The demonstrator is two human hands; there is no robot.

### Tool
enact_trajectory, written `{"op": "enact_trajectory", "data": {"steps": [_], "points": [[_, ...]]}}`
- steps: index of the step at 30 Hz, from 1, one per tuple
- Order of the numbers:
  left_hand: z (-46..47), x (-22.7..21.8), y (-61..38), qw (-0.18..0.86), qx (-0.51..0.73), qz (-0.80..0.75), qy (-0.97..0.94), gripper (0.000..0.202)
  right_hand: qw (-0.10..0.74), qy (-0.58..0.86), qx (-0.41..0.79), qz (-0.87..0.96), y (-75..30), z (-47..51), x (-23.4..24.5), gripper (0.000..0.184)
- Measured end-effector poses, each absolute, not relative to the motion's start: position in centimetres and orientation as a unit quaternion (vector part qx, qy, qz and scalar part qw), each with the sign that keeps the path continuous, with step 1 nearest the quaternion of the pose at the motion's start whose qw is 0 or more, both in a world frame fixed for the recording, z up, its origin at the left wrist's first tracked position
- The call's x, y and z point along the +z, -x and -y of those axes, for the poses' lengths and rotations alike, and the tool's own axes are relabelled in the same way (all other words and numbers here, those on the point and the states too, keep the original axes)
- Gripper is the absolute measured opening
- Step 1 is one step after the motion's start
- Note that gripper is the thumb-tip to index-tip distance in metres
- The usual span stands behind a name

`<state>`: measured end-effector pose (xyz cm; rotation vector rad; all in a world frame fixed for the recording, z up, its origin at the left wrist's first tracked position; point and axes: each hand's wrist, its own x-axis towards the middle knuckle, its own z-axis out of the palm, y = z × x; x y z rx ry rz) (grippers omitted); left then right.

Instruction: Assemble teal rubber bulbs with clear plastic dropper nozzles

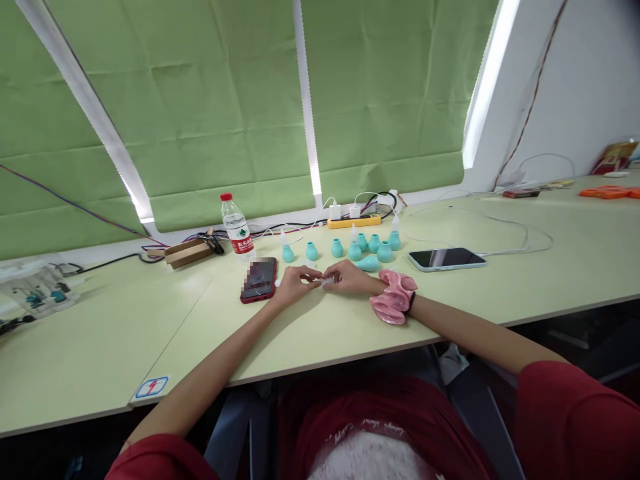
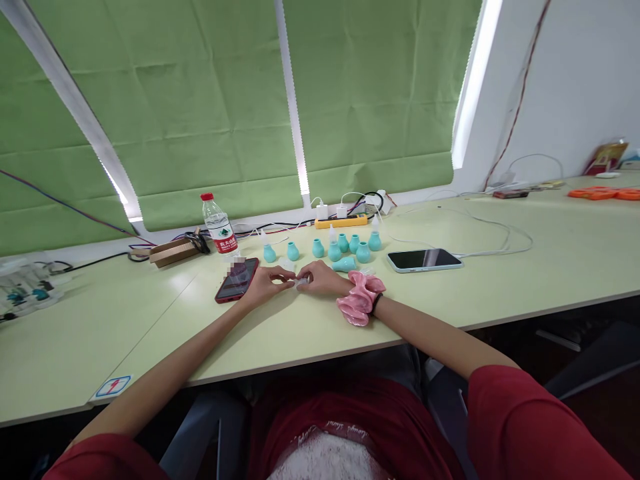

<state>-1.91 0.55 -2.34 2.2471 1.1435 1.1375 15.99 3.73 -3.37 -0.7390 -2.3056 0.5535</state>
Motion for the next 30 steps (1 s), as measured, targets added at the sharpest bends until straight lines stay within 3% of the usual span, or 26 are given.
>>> {"op": "enact_trajectory", "data": {"steps": [14, 30], "points": [[-0.11, -1.95, 1.63, -0.018, 0.356, -0.354, -0.865, 0.012, 0.318, 0.282, 0.215, 0.879, -15.93, -3.45, -3.19, 0.022], [-0.23, -2.03, 1.55, -0.019, 0.348, -0.368, -0.862, 0.015, 0.319, 0.278, 0.205, 0.883, -15.99, -3.35, -3.14, 0.022]]}}
